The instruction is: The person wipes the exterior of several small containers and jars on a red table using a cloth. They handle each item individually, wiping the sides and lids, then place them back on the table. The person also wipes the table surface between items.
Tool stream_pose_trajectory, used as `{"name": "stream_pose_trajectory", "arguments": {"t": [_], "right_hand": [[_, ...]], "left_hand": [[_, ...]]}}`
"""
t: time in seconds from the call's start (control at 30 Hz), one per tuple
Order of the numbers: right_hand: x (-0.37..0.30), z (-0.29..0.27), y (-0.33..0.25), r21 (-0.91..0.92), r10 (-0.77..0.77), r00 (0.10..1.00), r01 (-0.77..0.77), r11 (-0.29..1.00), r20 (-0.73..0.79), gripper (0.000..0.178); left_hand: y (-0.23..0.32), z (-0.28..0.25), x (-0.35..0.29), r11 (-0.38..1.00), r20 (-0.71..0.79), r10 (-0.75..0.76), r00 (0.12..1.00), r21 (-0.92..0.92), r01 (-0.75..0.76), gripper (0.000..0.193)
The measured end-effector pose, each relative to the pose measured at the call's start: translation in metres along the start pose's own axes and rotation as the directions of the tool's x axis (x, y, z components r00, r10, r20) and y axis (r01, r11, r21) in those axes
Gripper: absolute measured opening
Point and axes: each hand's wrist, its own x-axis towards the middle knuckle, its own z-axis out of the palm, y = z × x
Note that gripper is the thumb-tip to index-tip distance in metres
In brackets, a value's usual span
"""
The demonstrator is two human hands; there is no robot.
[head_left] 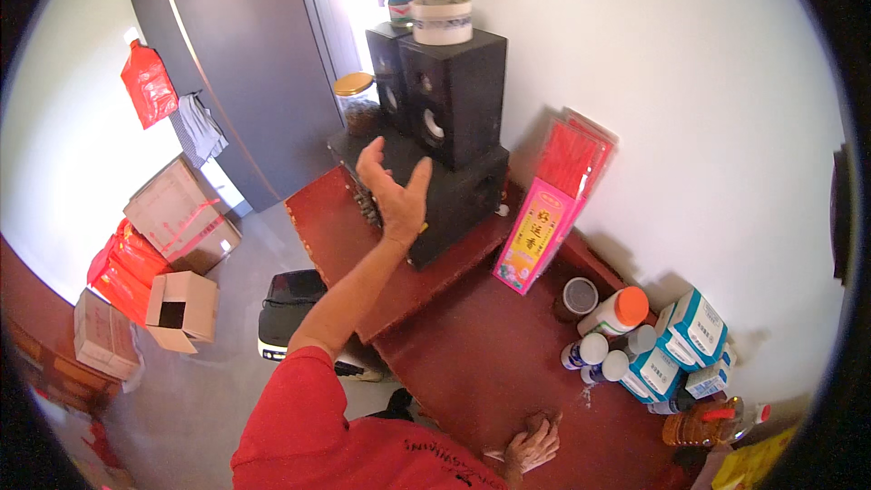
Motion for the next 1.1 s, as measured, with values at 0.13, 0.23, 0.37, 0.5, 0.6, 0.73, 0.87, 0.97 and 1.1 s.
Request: {"name": "stream_pose_trajectory", "arguments": {"t": [0.13,0.23,0.37,0.5,0.6,0.73,0.87,0.97,1.1], "right_hand": [[0.001,0.006,-0.003,-0.039,0.004,1.0,-0.005,0.999,-0.015,0.056],[-0.002,0.012,-0.009,-0.139,0.067,0.998,-0.066,0.988,0.003,0.049],[-0.013,0.003,-0.05,-0.13,0.16,0.984,-0.148,0.98,0.084,0.055],[-0.025,0.005,-0.091,-0.051,0.054,0.976,-0.044,0.998,0.209,0.058],[-0.035,-0.001,-0.121,0.018,0.026,0.972,-0.032,0.999,0.232,0.055],[-0.039,0.004,-0.139,0.06,-0.003,0.986,-0.007,0.998,0.166,0.048],[-0.036,0.023,-0.115,0.231,-0.024,0.994,-0.001,0.973,0.107,0.047],[0.004,-0.005,-0.13,0.579,0.309,0.916,-0.401,0.71,0.256,0.038],[0.068,-0.153,-0.248,0.91,0.203,0.979,-0.056,0.411,-0.032,0.038]], "left_hand": [[-0.098,-0.027,0.06,0.978,-0.099,-0.097,0.99,0.173,0.113,0.088],[-0.125,-0.028,0.106,0.959,-0.024,-0.205,0.978,0.195,0.206,0.103],[-0.156,-0.011,0.149,0.955,0.192,-0.295,0.936,0.016,0.298,0.123],[-0.2,0.0,0.172,0.968,0.256,-0.234,0.938,-0.027,0.248,0.12],[-0.208,0.008,0.177,0.94,0.183,-0.297,0.937,0.231,0.253,0.113],[-0.208,0.003,0.182,0.958,0.278,-0.248,0.928,0.215,0.192,0.101],[-0.165,-0.021,0.155,0.944,0.28,-0.11,0.954,-0.27,0.188,0.086],[-0.112,-0.063,0.124,0.895,0.394,-0.028,0.919,-0.4,0.199,0.086],[-0.072,-0.097,0.063,0.906,0.511,0.244,0.824,-0.423,-0.006,0.101]]}}
